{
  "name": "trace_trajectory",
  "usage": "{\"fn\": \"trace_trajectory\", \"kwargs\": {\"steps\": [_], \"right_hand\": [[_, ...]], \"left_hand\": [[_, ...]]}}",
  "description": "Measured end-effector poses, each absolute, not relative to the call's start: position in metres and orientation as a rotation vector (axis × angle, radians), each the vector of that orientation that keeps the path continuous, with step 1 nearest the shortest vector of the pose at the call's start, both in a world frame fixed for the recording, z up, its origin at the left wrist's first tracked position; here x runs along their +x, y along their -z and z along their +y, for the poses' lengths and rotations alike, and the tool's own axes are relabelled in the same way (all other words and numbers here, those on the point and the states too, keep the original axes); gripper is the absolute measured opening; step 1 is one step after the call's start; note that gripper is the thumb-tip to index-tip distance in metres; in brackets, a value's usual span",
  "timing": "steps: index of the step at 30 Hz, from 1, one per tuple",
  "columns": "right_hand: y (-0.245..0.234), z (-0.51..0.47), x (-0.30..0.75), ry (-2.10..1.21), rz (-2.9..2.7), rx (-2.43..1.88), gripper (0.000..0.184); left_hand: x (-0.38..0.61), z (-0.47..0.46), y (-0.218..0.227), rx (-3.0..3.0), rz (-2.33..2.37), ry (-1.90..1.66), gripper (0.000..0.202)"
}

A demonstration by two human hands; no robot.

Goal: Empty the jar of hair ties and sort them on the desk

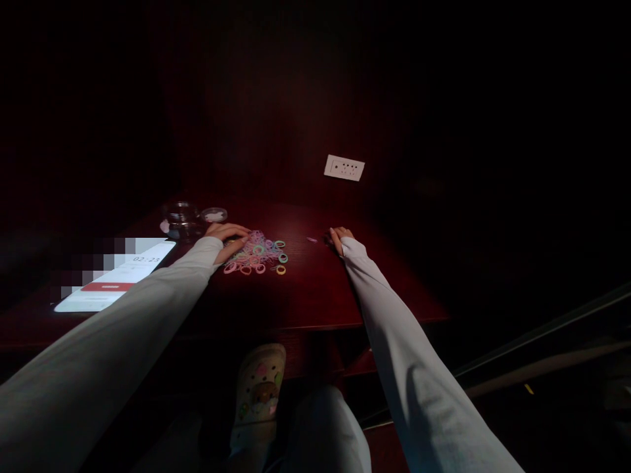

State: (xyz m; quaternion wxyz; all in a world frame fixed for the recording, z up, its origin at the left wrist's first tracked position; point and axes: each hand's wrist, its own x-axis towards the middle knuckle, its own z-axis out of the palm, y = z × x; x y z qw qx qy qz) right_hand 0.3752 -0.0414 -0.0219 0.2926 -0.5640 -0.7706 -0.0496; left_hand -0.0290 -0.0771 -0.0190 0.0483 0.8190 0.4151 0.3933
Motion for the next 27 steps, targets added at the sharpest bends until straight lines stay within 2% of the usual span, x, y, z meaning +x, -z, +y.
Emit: {"fn": "trace_trajectory", "kwargs": {"steps": [10,13,15,22,27], "right_hand": [[0.022,-0.048,0.385,-0.035,-1.920,-1.413,0.049],[0.022,-0.056,0.397,-0.108,-1.903,-1.491,0.074],[0.022,-0.060,0.400,-0.138,-1.935,-1.594,0.084],[0.018,-0.057,0.387,-0.063,-1.922,-1.677,0.060],[0.010,-0.062,0.367,0.019,-1.978,-1.543,0.043]], "left_hand": [[-0.025,-0.083,0.014,2.444,1.259,-1.225,0.032],[-0.024,-0.085,0.012,2.438,1.270,-1.239,0.031],[-0.024,-0.086,0.012,2.446,1.272,-1.236,0.031],[-0.025,-0.080,0.016,2.423,1.262,-1.225,0.030],[-0.026,-0.075,0.020,2.404,1.259,-1.241,0.031]]}}
